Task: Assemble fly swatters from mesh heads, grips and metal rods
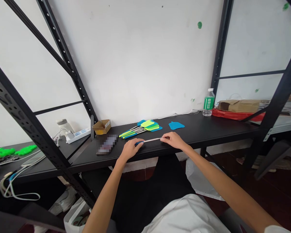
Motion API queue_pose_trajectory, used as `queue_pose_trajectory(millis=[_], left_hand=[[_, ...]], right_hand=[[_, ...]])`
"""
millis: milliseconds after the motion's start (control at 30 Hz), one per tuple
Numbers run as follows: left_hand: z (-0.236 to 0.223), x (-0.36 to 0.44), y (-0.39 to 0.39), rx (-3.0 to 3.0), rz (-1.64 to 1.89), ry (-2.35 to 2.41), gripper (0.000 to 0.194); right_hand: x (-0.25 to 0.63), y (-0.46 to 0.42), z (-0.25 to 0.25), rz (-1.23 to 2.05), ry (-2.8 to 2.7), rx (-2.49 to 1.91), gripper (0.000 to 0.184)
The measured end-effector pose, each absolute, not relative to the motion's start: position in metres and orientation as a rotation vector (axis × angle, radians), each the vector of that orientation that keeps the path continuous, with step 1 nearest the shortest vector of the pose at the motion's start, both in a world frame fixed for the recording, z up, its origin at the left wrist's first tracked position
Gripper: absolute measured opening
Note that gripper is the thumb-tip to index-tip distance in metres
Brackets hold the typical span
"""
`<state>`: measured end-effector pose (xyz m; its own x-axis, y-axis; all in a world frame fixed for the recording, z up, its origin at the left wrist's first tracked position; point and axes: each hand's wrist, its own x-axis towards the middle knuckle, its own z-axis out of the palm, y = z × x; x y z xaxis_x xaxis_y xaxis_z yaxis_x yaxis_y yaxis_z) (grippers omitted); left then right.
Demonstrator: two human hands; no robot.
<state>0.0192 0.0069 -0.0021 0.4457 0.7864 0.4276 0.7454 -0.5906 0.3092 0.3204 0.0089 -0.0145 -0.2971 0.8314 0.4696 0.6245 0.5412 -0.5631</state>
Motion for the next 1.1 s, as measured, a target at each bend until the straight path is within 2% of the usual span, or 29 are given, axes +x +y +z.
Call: queue_pose_trajectory(millis=[200, 500, 767, 1100], left_hand=[[-0.0023, 0.0187, 0.0062, 2.623, 0.839, 1.372, 0.04], [-0.0023, 0.0196, 0.0055, 2.635, 0.816, 1.395, 0.039], [-0.0005, 0.0205, 0.0039, 2.636, 0.811, 1.403, 0.041], [0.0001, 0.0206, 0.0037, 2.613, 0.817, 1.395, 0.042]], right_hand=[[0.3204, 0.009, -0.0146, 0.417, -1.99, -1.133, 0.017], [0.3197, 0.0112, -0.0165, 0.375, -1.993, -1.192, 0.019], [0.3178, 0.009, -0.0143, 0.283, -2.039, -1.259, 0.037], [0.3187, 0.0092, -0.0161, 0.376, -1.993, -1.208, 0.017]])
